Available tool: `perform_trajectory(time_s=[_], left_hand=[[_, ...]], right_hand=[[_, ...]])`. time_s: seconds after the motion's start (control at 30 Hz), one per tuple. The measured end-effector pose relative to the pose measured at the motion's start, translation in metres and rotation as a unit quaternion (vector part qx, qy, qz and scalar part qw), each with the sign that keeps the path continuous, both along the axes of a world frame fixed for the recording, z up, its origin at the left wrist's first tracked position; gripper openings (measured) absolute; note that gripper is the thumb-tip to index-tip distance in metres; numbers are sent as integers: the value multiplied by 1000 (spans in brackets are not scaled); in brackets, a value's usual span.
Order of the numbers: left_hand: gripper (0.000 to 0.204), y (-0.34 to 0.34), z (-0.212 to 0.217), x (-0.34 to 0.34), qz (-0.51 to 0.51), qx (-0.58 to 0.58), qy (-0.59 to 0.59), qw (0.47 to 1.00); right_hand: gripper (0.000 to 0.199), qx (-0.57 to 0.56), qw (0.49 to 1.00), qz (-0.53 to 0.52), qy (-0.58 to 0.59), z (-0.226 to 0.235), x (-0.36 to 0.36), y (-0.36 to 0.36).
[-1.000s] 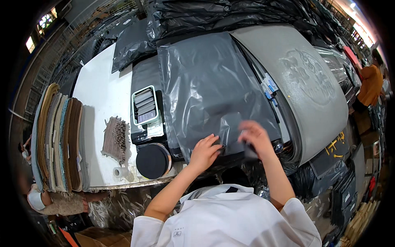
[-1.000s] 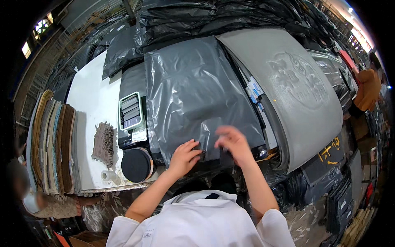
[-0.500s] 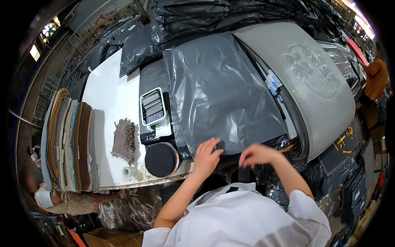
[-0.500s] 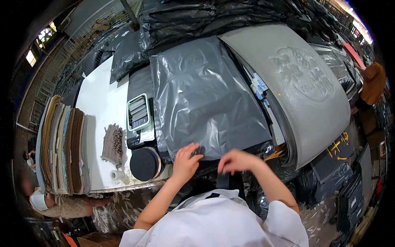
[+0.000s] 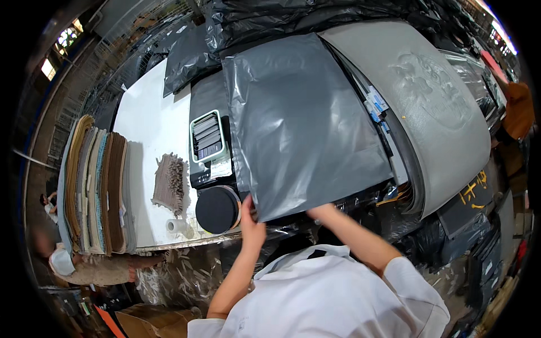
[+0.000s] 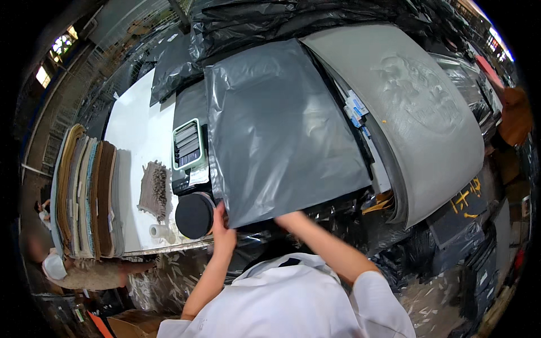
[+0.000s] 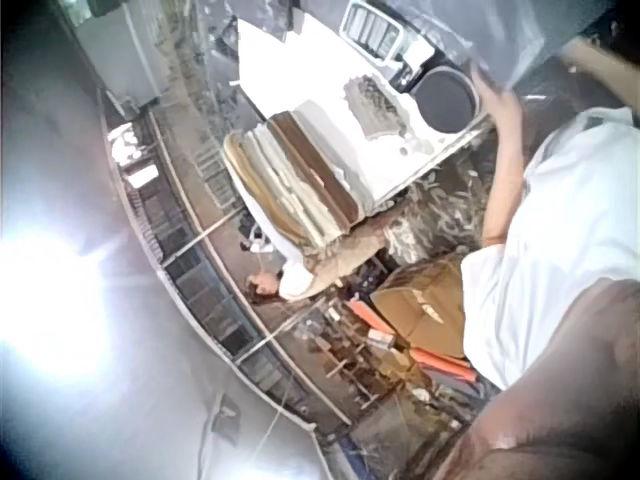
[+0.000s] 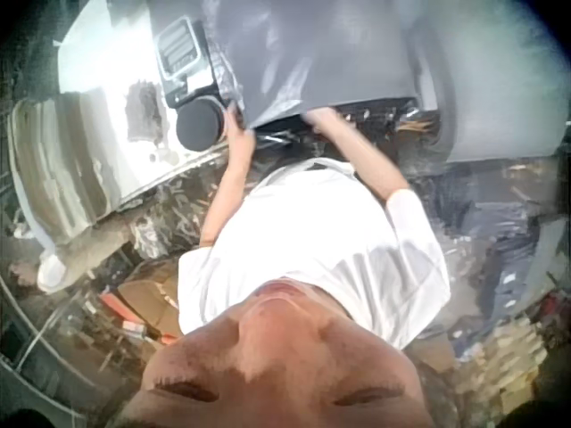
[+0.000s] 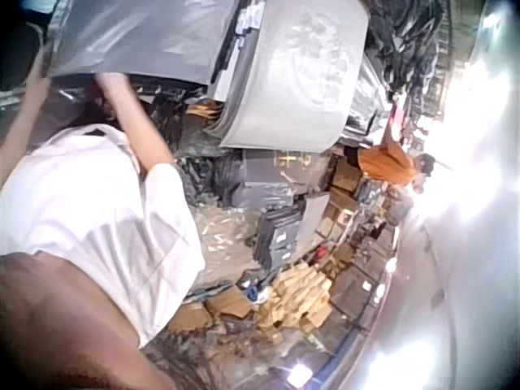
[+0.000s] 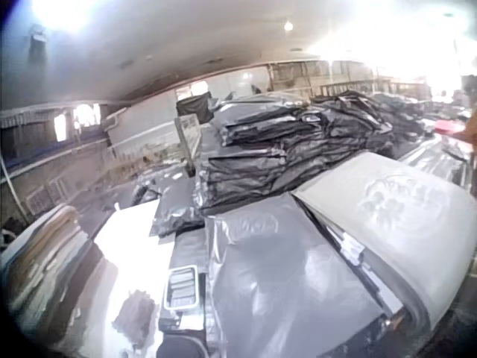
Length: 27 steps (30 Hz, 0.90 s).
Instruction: The person sprays liquid on a red mat, wipes it with a cloth, and folds it. The person then places the mat into a grey shipping bag, seals the bag with a label, and repeats this process for a grey mat.
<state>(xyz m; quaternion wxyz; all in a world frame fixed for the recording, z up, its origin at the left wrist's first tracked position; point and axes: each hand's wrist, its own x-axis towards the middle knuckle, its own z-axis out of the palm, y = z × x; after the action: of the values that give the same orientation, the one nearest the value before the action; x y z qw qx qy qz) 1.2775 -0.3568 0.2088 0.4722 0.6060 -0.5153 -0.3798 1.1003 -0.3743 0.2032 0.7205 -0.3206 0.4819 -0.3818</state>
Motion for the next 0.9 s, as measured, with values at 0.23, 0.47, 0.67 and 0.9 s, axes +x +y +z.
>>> perform_trajectory(time_s=[0.23, 0.47, 0.67, 0.9], left_hand=[[7, 47, 9, 8, -50, 230, 244, 941], [17, 71, 42, 15, -51, 275, 224, 934], [17, 67, 39, 13, -63, 309, 284, 905], [22, 65, 27, 32, -86, 340, 213, 912]], right_hand=[[48, -519, 656, -92, 539, 84, -68, -80], [33, -518, 702, 21, 488, 23, -38, -48], [12, -529, 785, 71, 314, 42, 21, 42], [20, 92, 674, 432, 593, -99, -227, 229]])
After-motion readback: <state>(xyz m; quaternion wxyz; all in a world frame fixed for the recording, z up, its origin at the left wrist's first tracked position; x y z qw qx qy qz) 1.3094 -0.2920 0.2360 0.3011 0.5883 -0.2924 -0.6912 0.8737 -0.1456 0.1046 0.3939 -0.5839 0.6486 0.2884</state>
